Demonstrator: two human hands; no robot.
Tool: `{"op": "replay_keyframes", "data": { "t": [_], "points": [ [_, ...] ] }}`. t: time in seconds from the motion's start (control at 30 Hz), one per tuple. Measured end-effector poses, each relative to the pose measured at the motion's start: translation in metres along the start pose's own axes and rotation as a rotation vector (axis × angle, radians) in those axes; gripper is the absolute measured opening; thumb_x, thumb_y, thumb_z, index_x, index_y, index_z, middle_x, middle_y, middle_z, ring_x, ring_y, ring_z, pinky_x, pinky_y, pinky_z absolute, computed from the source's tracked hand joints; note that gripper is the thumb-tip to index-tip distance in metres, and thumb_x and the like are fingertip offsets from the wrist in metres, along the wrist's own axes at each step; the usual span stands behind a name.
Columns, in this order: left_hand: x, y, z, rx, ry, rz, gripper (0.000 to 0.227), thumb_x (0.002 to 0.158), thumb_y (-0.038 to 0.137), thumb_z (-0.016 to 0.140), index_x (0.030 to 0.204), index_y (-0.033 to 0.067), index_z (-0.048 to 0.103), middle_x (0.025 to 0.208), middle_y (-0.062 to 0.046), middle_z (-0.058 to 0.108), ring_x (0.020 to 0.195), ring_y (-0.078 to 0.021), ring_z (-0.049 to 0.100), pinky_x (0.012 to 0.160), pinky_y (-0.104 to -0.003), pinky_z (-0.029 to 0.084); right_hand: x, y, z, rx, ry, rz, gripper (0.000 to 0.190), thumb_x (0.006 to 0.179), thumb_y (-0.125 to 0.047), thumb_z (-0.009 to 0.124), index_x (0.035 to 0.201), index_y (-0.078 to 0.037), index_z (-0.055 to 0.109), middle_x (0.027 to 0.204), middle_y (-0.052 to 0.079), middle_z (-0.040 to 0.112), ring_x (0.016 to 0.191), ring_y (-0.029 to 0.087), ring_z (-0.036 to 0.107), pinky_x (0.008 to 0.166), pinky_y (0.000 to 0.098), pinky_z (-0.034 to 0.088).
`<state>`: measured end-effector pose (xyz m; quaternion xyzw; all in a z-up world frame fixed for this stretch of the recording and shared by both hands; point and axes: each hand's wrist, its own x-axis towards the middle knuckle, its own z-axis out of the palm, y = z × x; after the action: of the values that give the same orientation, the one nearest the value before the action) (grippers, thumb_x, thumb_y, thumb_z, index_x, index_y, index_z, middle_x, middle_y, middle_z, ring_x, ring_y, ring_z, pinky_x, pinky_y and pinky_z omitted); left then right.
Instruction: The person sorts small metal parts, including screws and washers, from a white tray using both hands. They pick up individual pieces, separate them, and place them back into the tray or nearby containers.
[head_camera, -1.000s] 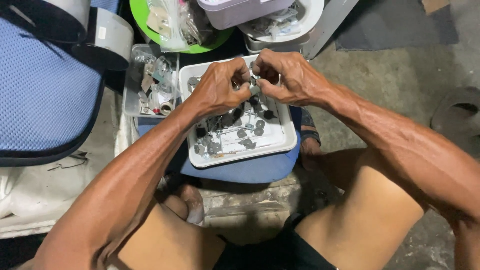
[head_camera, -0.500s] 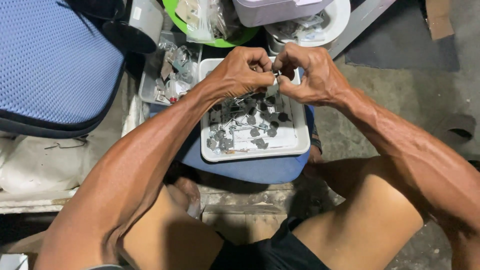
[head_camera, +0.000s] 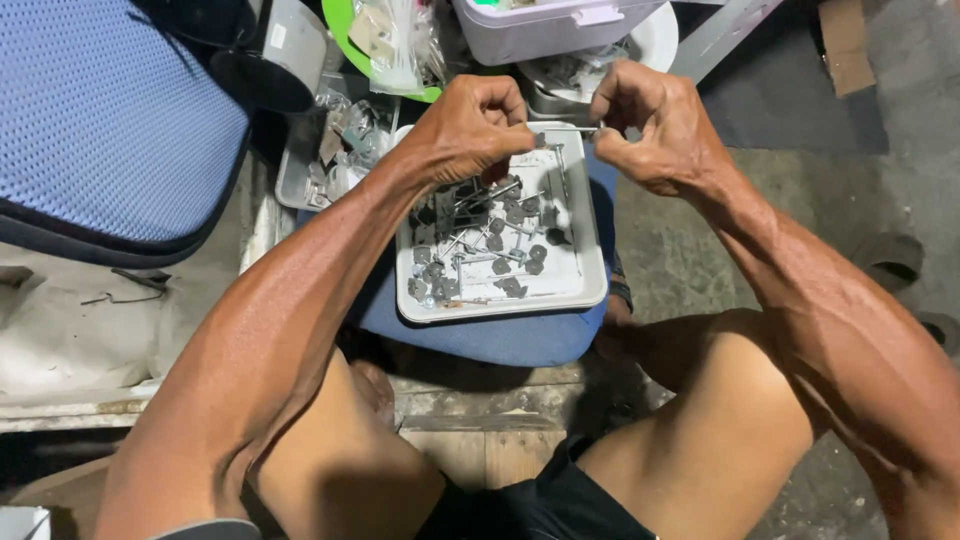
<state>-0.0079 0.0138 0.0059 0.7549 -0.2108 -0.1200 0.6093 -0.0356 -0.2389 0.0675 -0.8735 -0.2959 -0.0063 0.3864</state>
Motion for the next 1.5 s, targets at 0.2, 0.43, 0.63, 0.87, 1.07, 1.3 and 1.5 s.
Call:
{"op": "replay_keyframes", "data": {
  "t": [0.2,0.43,0.63,0.87,1.07,1.3,1.5],
  "points": [
    [-0.035,-0.022,-0.028,0.365,0.037,-0.037,0.026,0.083,0.016,0.082,0.098,-0.0033,0.074,0.066,-0.023,0.065,0.071,-0.0362,0.07,0.069,-0.048,0.056,-0.026,0.044,-0.007,0.196,0.059,0.125,0.02,0.083,0.004,0.065,0.103,0.001,0.069,0.074,0.01,0.061,0.07,0.016,0.057,0.067,0.0322,0.05],
    [0.004,-0.089,-0.011,0.812,-0.046,-0.098,0.023,0.088,0.027,0.074,0.101,0.008,0.076,0.089,-0.024,0.075,0.092,-0.047,0.073,0.084,-0.056,0.057,-0.025,0.012,0.005,0.019,-0.192,0.008,0.03,0.091,-0.006,0.075,0.118,0.0,0.066,0.096,0.023,0.075,0.078,0.036,0.074,0.072,0.0481,0.058],
    [0.028,-0.122,-0.007,0.7,-0.031,-0.149,0.014,0.084,0.021,0.067,0.083,0.007,0.071,0.077,-0.019,0.072,0.083,-0.0462,0.072,0.071,-0.055,0.056,-0.023,0.039,0.007,-0.082,-0.164,-0.036,0.024,0.093,-0.01,0.075,0.114,0.0,0.07,0.099,0.022,0.076,0.078,0.038,0.074,0.069,0.0481,0.058],
    [0.011,-0.094,-0.005,0.695,-0.013,-0.198,0.011,0.079,0.019,0.072,0.083,0.008,0.072,0.079,-0.018,0.074,0.084,-0.0442,0.074,0.073,-0.056,0.057,-0.018,0.042,0.015,-0.219,-0.263,0.058,0.019,0.093,-0.017,0.074,0.108,-0.005,0.072,0.075,0.019,0.072,0.071,0.038,0.071,0.065,0.0481,0.056],
    [0.022,-0.137,-0.003,0.651,0.017,-0.215,0.008,0.081,0.015,0.068,0.081,0.0089,0.073,0.076,-0.016,0.073,0.079,-0.0415,0.074,0.069,-0.053,0.057,-0.013,0.046,0.026,-0.271,-0.307,0.033,0.018,0.092,-0.021,0.072,0.107,-0.011,0.072,0.071,0.015,0.072,0.069,0.035,0.07,0.064,0.0471,0.056],
    [0.026,-0.105,-0.008,0.363,0.061,-0.108,0.01,0.083,0.015,0.068,0.078,0.0073,0.072,0.072,-0.018,0.07,0.071,-0.035,0.073,0.059,-0.046,0.055,-0.015,0.02,0.03,-0.293,-0.29,-0.041,0.018,0.093,-0.021,0.071,0.11,-0.014,0.071,0.075,0.014,0.073,0.07,0.036,0.071,0.066,0.0469,0.057],
    [-0.037,0.037,-0.007,-0.269,-0.143,-0.196,0.019,0.083,0.009,0.07,0.098,-0.0028,0.073,0.091,-0.018,0.071,0.077,-0.0225,0.075,0.065,-0.03,0.067,-0.011,-0.017,0.027,-0.005,-0.155,-0.057,0.03,0.096,-0.011,0.069,0.126,-0.011,0.068,0.097,0.014,0.075,0.074,0.028,0.071,0.067,0.0419,0.056]
  ]
}}
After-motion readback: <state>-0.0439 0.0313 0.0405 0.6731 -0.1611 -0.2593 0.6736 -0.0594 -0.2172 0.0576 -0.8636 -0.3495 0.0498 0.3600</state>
